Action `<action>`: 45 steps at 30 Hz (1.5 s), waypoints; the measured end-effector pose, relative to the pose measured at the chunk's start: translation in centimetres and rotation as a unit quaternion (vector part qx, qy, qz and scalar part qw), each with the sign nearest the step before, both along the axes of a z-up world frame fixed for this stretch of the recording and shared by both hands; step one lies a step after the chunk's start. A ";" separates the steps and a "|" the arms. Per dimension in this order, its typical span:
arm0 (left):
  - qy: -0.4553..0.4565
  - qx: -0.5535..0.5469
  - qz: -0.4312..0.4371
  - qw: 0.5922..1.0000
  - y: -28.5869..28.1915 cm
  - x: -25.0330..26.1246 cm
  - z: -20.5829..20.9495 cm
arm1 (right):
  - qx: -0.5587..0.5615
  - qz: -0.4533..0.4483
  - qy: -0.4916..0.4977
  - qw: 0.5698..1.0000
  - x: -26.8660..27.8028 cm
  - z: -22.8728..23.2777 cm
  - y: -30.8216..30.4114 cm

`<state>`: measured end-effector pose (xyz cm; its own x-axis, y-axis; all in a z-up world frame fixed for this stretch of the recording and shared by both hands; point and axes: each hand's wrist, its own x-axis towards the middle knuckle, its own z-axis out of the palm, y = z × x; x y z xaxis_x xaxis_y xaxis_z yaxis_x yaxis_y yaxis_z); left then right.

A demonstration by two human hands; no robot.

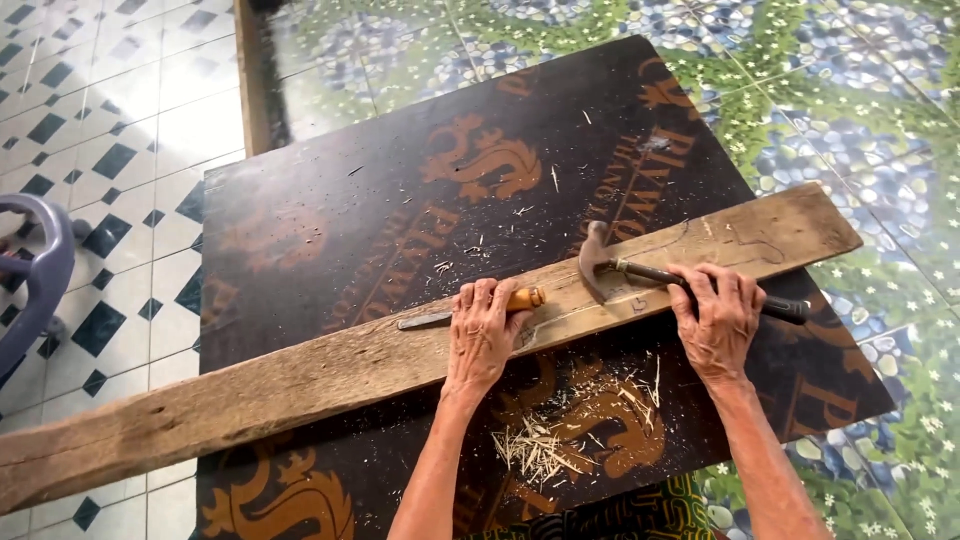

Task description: Using a hammer and chisel to carve and shape a wooden plank on a work surface.

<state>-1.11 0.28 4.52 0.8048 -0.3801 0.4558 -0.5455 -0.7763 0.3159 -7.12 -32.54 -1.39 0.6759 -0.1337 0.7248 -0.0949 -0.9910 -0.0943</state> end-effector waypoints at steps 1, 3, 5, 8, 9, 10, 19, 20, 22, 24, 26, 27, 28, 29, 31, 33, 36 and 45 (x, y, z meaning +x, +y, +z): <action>-0.004 0.009 -0.001 1.000 0.0 0.0 0.0 | 0.003 0.005 0.000 1.000 0.0 0.3 0.1; -0.009 0.019 -0.002 1.000 0.0 0.0 0.1 | 0.007 0.010 -0.002 1.000 0.0 0.8 0.3; 0.005 0.005 0.007 1.000 -0.1 -0.1 0.2 | 0.004 0.012 0.001 1.000 -0.2 1.1 0.5; -0.013 0.019 -0.007 1.000 0.1 0.0 0.5 | 0.012 0.022 -0.001 1.000 -0.1 1.3 0.6; -0.013 0.019 -0.005 1.000 0.1 0.0 0.4 | 0.012 0.024 -0.001 1.000 -0.2 1.2 0.5; -0.014 0.012 -0.006 1.000 0.0 -0.1 0.3 | 0.009 0.024 0.000 1.000 -0.3 1.1 0.5; -0.018 0.006 -0.015 1.000 0.2 0.0 0.1 | 0.000 0.027 0.010 1.000 -0.6 1.4 0.8; -0.008 0.007 -0.030 1.000 0.3 0.0 0.4 | 0.001 0.025 0.018 1.000 -0.7 1.7 1.1; -0.008 0.010 -0.022 1.000 0.4 0.0 0.1 | 0.001 0.029 0.017 0.999 -0.7 1.5 1.1; -0.009 0.010 -0.018 1.000 0.4 0.1 -0.1 | -0.001 0.030 0.015 0.999 -0.6 1.3 0.9; -0.005 0.011 -0.020 1.000 0.3 0.0 -0.1 | -0.004 0.021 0.025 0.999 -0.7 0.9 0.8; -0.005 0.010 -0.017 1.000 0.3 -0.1 0.1 | -0.004 0.025 0.026 0.999 -0.7 0.9 0.8; -0.002 0.010 -0.019 1.000 0.3 -0.2 0.4 | -0.008 0.020 0.022 1.000 -0.7 0.9 0.7; 0.001 0.010 -0.020 1.000 0.4 -0.3 0.7 | -0.011 0.016 0.019 1.000 -0.6 0.9 0.8; 0.000 0.006 -0.021 1.000 0.4 -0.2 0.5 | -0.009 0.019 0.022 1.000 -0.7 0.5 0.6; -0.003 0.001 -0.022 1.000 0.4 -0.2 0.5 | -0.007 0.021 0.025 0.999 -0.7 0.3 0.5; -0.008 -0.001 -0.021 1.000 0.3 -0.3 0.7 | -0.012 0.019 0.020 1.000 -0.7 0.2 0.4; -0.013 -0.004 -0.021 1.000 0.4 -0.3 0.5 | -0.028 0.018 0.019 0.999 -0.8 -0.4 0.1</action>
<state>-1.46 0.70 5.02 0.7765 -0.4093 0.4790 -0.5853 -0.7501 0.3079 -7.92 -32.44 -1.78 0.7066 -0.0686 0.7043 -0.0609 -0.9975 -0.0361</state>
